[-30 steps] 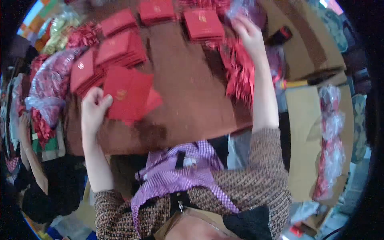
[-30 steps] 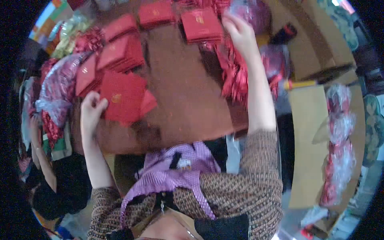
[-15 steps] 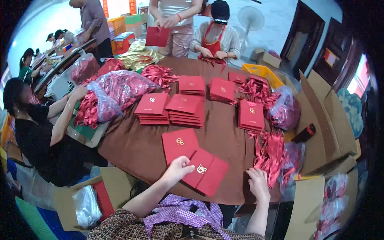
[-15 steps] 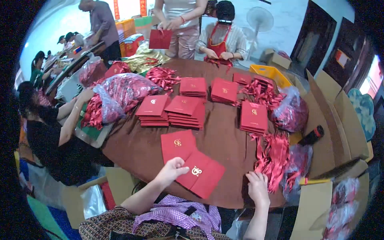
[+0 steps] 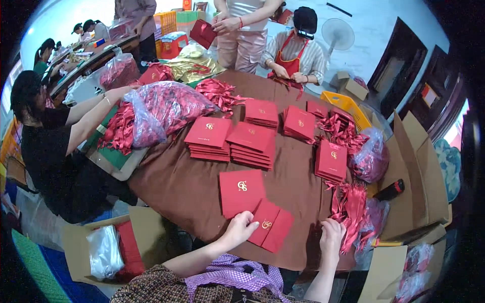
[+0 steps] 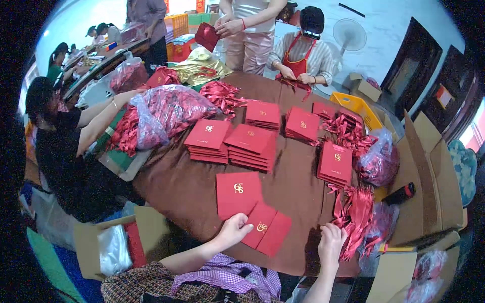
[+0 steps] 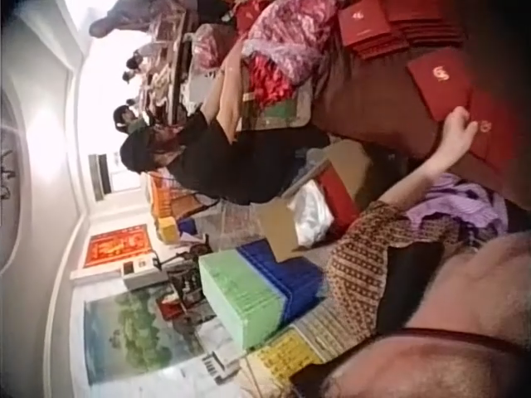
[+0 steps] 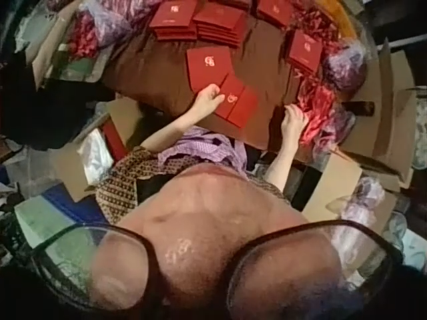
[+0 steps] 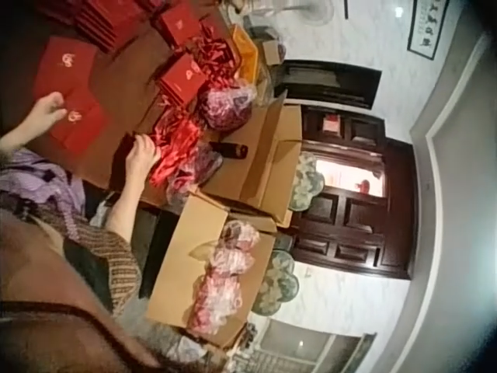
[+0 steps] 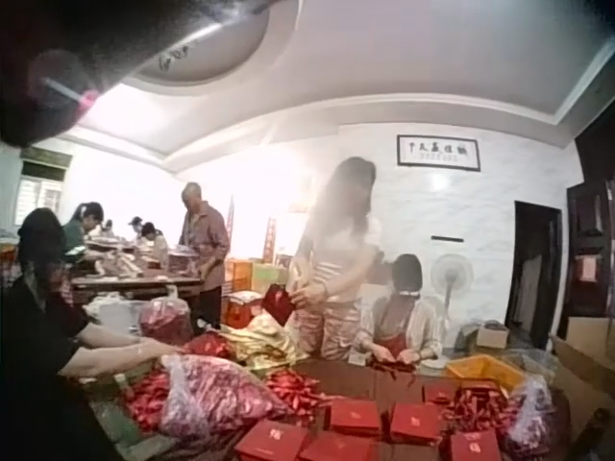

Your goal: The person attaches ribbon handles to red gift bags by hand, threading and securing ribbon strips onto each bag.

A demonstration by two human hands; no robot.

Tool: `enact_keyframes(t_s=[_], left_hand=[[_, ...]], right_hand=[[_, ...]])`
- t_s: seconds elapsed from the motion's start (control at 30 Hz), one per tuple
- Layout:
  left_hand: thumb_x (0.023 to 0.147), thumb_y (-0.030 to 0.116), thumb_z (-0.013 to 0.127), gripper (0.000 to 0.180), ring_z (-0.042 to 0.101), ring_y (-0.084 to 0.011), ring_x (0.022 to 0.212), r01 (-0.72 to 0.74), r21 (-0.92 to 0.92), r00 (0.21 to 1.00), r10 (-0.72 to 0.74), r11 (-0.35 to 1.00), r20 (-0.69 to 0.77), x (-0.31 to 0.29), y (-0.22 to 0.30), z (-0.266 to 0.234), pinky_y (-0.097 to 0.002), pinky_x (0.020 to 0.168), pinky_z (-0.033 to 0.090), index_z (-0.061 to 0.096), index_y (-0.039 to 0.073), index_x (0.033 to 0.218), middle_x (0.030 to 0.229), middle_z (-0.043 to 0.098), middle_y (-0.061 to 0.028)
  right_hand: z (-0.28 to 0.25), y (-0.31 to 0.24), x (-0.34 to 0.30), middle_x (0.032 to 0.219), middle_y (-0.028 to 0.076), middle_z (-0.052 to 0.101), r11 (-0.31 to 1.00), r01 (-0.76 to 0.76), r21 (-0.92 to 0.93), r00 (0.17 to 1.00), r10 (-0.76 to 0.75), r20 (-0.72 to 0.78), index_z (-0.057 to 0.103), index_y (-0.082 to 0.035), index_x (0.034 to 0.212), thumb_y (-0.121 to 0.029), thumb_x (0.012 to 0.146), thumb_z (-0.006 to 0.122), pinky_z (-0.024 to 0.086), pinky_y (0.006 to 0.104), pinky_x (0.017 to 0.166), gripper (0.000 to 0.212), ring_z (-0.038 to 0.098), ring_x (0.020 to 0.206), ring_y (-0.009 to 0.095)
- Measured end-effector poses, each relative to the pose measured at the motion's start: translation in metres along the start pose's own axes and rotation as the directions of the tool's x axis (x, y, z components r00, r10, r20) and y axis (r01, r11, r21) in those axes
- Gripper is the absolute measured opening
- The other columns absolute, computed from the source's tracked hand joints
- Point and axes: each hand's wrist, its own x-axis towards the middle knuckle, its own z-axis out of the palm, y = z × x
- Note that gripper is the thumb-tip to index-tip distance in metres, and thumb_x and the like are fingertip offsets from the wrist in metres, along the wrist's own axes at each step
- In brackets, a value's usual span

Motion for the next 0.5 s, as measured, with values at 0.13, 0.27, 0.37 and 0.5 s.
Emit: enact_keyframes(t_s=[0.13, 0.27, 0.37, 0.5], left_hand=[[0.08, 0.016, 0.068, 0.028, 0.059, -0.0298, 0.08, -0.061, 0.02, 0.998, 0.061, 0.998, -0.028, -0.005, -0.007, 0.005, -0.0395, 0.07, 0.048, 0.055, 0.0, 0.099, 0.084, 0.06, -0.0161], [0.081, 0.018, 0.068, 0.039, 0.062, -0.026, 0.087, -0.052, 0.093, 0.999, 0.053, 0.994, -0.011, -0.006, -0.01, 0.003, -0.0355, 0.076, 0.051, 0.055, -0.002, 0.111, 0.096, 0.062, -0.0185], [0.081, 0.019, 0.069, 0.04, 0.063, -0.0271, 0.087, -0.049, 0.121, 0.999, 0.049, 0.991, 0.006, -0.006, -0.01, 0.005, -0.0361, 0.076, 0.051, 0.055, -0.002, 0.111, 0.097, 0.062, -0.0191], [0.08, 0.02, 0.069, 0.041, 0.063, -0.0277, 0.088, -0.065, 0.13, 0.998, 0.063, 0.989, 0.013, -0.006, -0.008, 0.003, -0.0368, 0.076, 0.052, 0.055, -0.002, 0.111, 0.097, 0.062, -0.0195]], right_hand=[[-0.002, -0.019, 0.022, 0.096, 0.008, 0.062, 0.994, 0.009, 0.112, 0.997, -0.001, -0.076, 0.063, -0.007, 0.091, 0.001, 0.074, 0.061, 0.033, 0.0449, 0.097, 0.019, 0.056, 0.099, 0.025], [0.003, -0.034, 0.038, 0.088, 0.008, 0.061, 0.973, 0.049, 0.227, 0.99, -0.018, -0.138, 0.063, -0.006, 0.093, 0.005, 0.073, 0.058, 0.036, 0.0416, 0.093, 0.023, 0.056, 0.094, 0.026], [0.009, -0.044, 0.043, 0.079, 0.007, 0.054, 0.955, 0.021, 0.296, 0.983, 0.034, -0.179, 0.063, -0.006, 0.101, 0.007, 0.074, 0.054, 0.038, 0.0357, 0.085, 0.032, 0.053, 0.083, 0.026], [0.013, -0.064, 0.049, 0.084, 0.01, 0.054, 0.933, 0.097, 0.348, 0.984, -0.037, -0.176, 0.062, -0.004, 0.107, 0.008, 0.076, 0.053, 0.04, 0.0373, 0.083, 0.034, 0.051, 0.086, 0.026]])
